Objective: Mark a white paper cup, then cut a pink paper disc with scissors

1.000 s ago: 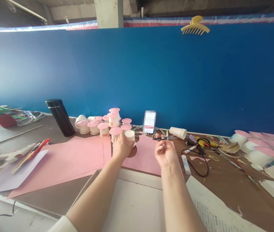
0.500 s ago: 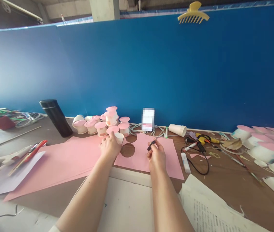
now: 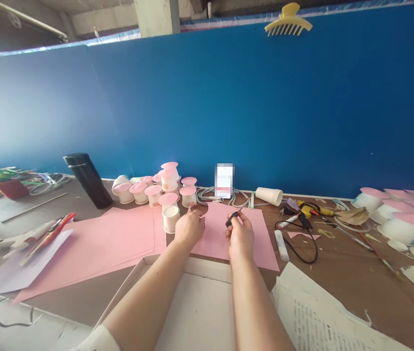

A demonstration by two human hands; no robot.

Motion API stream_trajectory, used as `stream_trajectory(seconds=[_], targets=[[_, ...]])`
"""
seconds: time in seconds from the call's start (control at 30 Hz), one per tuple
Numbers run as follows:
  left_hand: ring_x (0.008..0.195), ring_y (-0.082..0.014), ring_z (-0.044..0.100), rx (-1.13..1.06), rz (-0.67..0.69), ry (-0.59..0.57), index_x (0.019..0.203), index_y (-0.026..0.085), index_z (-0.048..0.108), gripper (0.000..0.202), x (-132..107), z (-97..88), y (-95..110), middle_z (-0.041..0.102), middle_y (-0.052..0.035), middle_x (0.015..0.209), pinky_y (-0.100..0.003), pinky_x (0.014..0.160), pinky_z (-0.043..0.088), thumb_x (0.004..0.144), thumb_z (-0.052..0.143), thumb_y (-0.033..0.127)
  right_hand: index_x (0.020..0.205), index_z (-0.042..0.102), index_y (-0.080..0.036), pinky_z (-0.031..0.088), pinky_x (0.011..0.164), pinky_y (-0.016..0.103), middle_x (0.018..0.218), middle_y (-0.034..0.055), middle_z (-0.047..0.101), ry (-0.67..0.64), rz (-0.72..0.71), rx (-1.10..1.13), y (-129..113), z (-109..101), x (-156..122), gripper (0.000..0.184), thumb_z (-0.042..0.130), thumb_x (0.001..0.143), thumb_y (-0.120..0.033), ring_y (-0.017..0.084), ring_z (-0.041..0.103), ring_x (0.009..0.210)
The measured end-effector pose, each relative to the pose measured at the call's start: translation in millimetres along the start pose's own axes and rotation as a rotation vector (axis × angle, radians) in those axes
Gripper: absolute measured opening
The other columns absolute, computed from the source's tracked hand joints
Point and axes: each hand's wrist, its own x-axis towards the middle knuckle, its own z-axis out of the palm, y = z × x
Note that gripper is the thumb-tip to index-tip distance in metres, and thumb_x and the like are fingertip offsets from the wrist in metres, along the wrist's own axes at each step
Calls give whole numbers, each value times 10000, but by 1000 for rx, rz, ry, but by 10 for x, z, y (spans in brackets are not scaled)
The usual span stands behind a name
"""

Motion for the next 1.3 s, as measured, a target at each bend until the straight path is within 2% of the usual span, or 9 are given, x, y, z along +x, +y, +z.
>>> stream_trajectory(seconds=[0.07,0.17,0.3,0.57,0.67,0.8,1.0,1.17,1.3], targets=[[941,-278,642,2,-62,-55,1099,145,561,287,38,101,13,673,-148,1008,-351,740,467,889,448,305,942,618,-203,326,360,106,734,-30,645,-6,-1,-1,16,-9,19,407,735,554,-245,12,411,432],[1031,-287,624,-19,-115,-39,1197,115,486,385,59,173,47,662,-179,1070,-350,808,461,887,477,343,953,619,-201,331,361,106,749,-19,653,-12,0,4,22,-17,33,421,737,551,-247,11,412,435],[1054,-280,616,-143,-91,-18,1245,123,452,442,46,212,95,655,-186,1091,-349,869,437,843,549,281,918,615,-196,329,362,106,749,-24,639,-18,-14,15,-1,-7,26,392,743,551,-253,8,402,442],[827,-193,616,-666,-26,-58,1333,227,482,603,48,341,130,654,-28,862,-303,822,447,744,606,180,969,596,-209,335,393,110,805,-28,635,-42,-79,48,-104,5,-32,445,775,566,-264,3,399,464],[778,-161,584,-774,64,38,1251,266,586,498,59,325,151,620,-15,853,-295,804,457,771,551,142,989,604,-212,345,411,116,746,-57,593,-49,-168,68,-151,10,-74,477,812,569,-300,4,397,464],[933,-165,580,-939,199,338,1066,237,700,328,58,179,183,617,-51,987,-300,893,446,828,501,135,1038,620,-222,350,414,124,712,-68,565,48,-349,57,-204,13,-131,485,803,620,-385,13,405,466],[979,-164,562,-964,283,660,1207,260,642,353,25,20,165,595,-57,1016,-305,897,446,894,483,216,1048,578,-247,409,438,129,810,-44,627,282,-363,45,-239,-48,-105,423,718,710,-460,33,507,510],[1052,-173,535,-959,301,704,1356,283,509,446,21,22,121,553,-87,1159,-322,905,452,919,442,225,992,519,-261,456,471,143,910,-42,643,307,-191,76,-219,-69,-47,452,761,658,-445,89,665,642],[1050,-173,546,-993,365,578,1398,267,450,473,-25,75,164,522,-106,1247,-340,921,462,925,445,256,1003,507,-260,548,583,231,949,-32,649,158,-130,113,-160,-34,-24,534,815,583,-382,137,697,711]])
